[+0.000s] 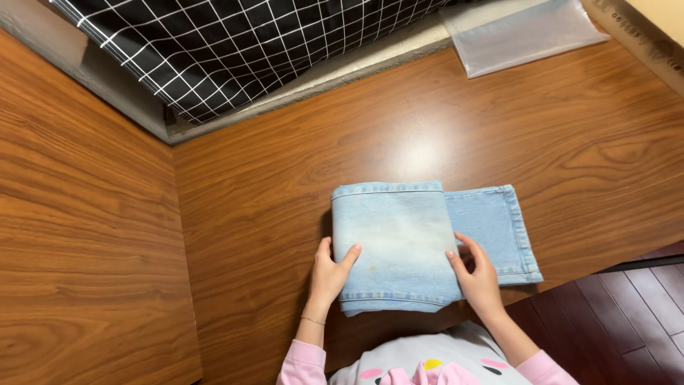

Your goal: Ironing a pair of jeans, folding them, and placing them into a plastic shipping bag.

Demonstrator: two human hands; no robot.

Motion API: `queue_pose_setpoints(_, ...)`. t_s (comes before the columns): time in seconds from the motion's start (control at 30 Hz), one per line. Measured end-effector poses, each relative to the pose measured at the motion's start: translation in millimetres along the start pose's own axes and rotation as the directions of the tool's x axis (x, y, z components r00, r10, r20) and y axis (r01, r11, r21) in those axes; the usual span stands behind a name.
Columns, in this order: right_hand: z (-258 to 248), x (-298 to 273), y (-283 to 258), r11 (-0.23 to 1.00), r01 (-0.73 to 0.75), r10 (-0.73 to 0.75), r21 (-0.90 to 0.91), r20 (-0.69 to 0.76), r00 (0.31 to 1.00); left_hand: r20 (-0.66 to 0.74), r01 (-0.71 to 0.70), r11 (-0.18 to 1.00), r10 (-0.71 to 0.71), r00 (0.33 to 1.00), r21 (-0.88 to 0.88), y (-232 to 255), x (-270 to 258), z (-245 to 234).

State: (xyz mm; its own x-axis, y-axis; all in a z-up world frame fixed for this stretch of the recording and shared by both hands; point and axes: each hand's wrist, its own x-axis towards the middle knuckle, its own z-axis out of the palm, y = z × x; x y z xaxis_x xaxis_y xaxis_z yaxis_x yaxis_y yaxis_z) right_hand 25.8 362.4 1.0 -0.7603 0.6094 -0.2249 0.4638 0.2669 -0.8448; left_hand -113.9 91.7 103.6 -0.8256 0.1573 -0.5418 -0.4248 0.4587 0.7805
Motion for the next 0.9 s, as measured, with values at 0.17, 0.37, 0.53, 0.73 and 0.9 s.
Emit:
queue_pose_setpoints(0.17, 43, 2, -8, 0.989, 0.143, -0.143, -0.046, 0.014, 0.990, -0.076, -0.198, 0.978, 0.202, 0.976, 0.063, 79, -37, -24)
queue_pose_setpoints(0.37, 63, 16, -8, 0.953, -0.016, -0.064, 0.303, 0.250, 0.966, -0.077, -0.353, 0.833, 0.423, 0.903, 0.427, 135, -66, 39)
queue_pose_setpoints(0.53, 43, 32, -9, 0.572, -0.453, 0.168, 0.684, 0.442, 0.881, -0.064, -0.592, 0.578, 0.744, 0.665, 0.562, 67, -10, 146)
queue_pose_setpoints(0.73, -17, -4, -126, 0.400, -0.548, 0.248, 0.734, 0.489, 0.836, 0.103, -0.645, 0.449, 0.767, 0.633, 0.618, 34, 35, 143)
queue_pose_setpoints(0.9, 2, 1, -134, 0.988, 0.149, -0.153, 0.051, 0.083, 0.985, 0.119, -0.557, 0.378, 0.741, 0.661, 0.739, 21, 61, 88)
